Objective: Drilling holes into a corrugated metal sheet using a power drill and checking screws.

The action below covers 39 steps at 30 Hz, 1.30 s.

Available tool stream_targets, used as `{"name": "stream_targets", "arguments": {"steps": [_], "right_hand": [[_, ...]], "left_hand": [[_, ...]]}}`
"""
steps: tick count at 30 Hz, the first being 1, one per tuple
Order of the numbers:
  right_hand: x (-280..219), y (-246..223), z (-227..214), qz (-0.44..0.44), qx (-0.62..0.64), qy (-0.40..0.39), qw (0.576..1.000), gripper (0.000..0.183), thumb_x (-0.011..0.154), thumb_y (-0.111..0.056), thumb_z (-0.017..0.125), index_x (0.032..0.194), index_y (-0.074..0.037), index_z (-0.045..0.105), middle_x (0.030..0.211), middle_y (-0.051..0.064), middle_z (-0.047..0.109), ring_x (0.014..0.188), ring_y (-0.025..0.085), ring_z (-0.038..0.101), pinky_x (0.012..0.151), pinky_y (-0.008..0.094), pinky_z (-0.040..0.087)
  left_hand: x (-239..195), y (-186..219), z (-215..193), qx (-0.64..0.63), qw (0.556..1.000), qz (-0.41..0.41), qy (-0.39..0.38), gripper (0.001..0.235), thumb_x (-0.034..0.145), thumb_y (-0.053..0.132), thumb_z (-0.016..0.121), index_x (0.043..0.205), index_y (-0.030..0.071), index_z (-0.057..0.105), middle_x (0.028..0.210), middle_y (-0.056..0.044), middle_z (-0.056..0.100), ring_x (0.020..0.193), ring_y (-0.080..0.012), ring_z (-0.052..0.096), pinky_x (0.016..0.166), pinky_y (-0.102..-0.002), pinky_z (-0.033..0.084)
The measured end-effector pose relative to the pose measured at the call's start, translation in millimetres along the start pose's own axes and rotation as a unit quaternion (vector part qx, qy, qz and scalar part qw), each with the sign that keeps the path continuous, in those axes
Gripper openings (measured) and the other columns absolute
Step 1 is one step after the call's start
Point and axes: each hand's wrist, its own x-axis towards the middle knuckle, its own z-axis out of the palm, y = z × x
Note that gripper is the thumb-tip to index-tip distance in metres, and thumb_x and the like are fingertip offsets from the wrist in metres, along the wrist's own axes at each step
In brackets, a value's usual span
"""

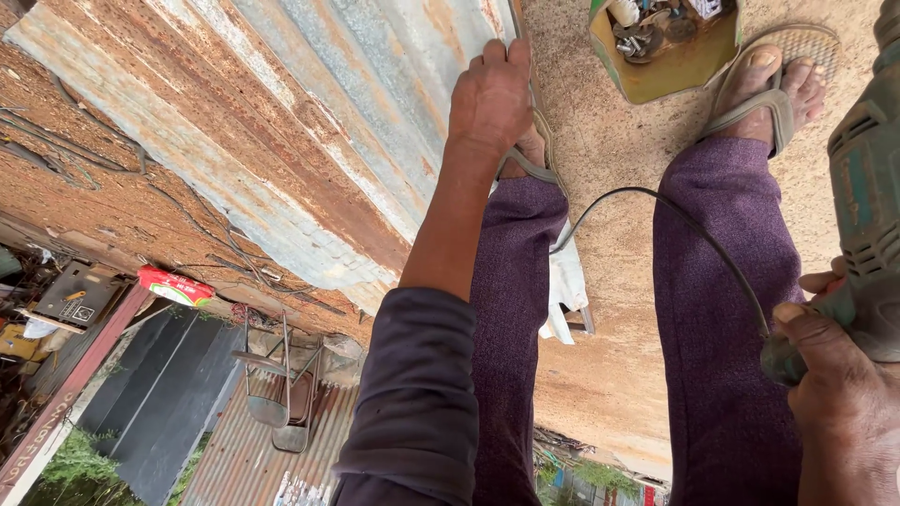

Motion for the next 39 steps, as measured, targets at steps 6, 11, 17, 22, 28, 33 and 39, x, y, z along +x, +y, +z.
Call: {"name": "stream_targets", "arguments": {"steps": [6, 11, 17, 22, 28, 33, 39], "right_hand": [[-4.1, -0.5, -0.1, 0.016, 0.002, 0.008, 1.000, 0.051, 0.100, -0.018, 0.078, 0.138, -0.003, 0.048, 0.120, 0.009, 0.062, 0.099, 0.019, 0.065, 0.087, 0.039, 0.058], [-2.1, -11.8, 1.9, -0.011, 0.021, 0.032, 0.999, 0.042, 0.098, -0.010, 0.077, 0.131, 0.001, 0.054, 0.109, 0.012, 0.064, 0.092, 0.019, 0.066, 0.090, 0.040, 0.057], [-4.5, -42.6, 11.5, -0.103, 0.026, -0.002, 0.994, 0.032, 0.104, -0.005, 0.079, 0.121, 0.007, 0.054, 0.102, 0.017, 0.064, 0.089, 0.021, 0.069, 0.100, 0.037, 0.058], [-1.2, -69.1, 25.8, -0.080, -0.026, 0.008, 0.996, 0.043, 0.104, -0.010, 0.080, 0.132, 0.008, 0.054, 0.100, 0.023, 0.066, 0.086, 0.024, 0.074, 0.081, 0.036, 0.065], [-1.6, -63.3, 29.3, -0.074, 0.042, 0.026, 0.996, 0.050, 0.104, -0.012, 0.074, 0.142, 0.009, 0.050, 0.128, 0.022, 0.062, 0.109, 0.026, 0.072, 0.088, 0.036, 0.065], [6.8, -54.8, 22.3, 0.006, 0.186, 0.002, 0.982, 0.062, 0.100, -0.030, 0.078, 0.146, 0.001, 0.051, 0.131, 0.021, 0.063, 0.118, 0.033, 0.070, 0.096, 0.048, 0.061], [13.5, -45.0, 18.4, 0.034, 0.256, -0.050, 0.965, 0.068, 0.093, -0.048, 0.073, 0.140, -0.006, 0.048, 0.130, 0.016, 0.055, 0.127, 0.036, 0.064, 0.107, 0.053, 0.056]], "left_hand": [[-4.7, -9.0, -26.1, -0.536, 0.793, -0.162, 0.238, 0.020, 0.102, 0.012, 0.062, 0.118, 0.005, 0.052, 0.101, -0.012, 0.068, 0.083, -0.0165, 0.073, 0.070, -0.029, 0.071], [-14.8, -15.7, -45.4, -0.475, 0.822, -0.144, 0.279, 0.027, 0.104, 0.015, 0.063, 0.127, 0.007, 0.052, 0.104, -0.009, 0.067, 0.080, -0.0130, 0.068, 0.063, -0.027, 0.060], [-35.1, 43.7, -16.8, -0.493, 0.851, -0.158, 0.088, 0.012, 0.100, 0.013, 0.062, 0.112, 0.010, 0.063, 0.101, -0.007, 0.071, 0.079, -0.0122, 0.070, 0.062, -0.027, 0.065], [-59.0, 93.7, 11.9, -0.435, 0.898, -0.065, 0.031, 0.005, 0.101, 0.014, 0.061, 0.102, 0.009, 0.064, 0.097, -0.009, 0.074, 0.081, -0.0152, 0.075, 0.075, -0.032, 0.065], [-52.2, 95.5, 21.2, -0.385, 0.921, -0.066, -0.001, 0.015, 0.094, 0.018, 0.061, 0.105, 0.008, 0.064, 0.098, -0.014, 0.070, 0.090, -0.0305, 0.073, 0.084, -0.045, 0.058], [-32.4, 69.5, 25.8, -0.386, 0.915, -0.111, 0.030, 0.012, 0.095, 0.018, 0.061, 0.102, 0.010, 0.064, 0.104, -0.013, 0.071, 0.094, -0.0307, 0.073, 0.085, -0.046, 0.058], [-31.5, 64.4, 36.0, -0.362, 0.925, -0.112, 0.016, 0.016, 0.092, 0.018, 0.062, 0.104, 0.008, 0.064, 0.103, -0.014, 0.071, 0.094, -0.0312, 0.072, 0.085, -0.047, 0.057]]}}
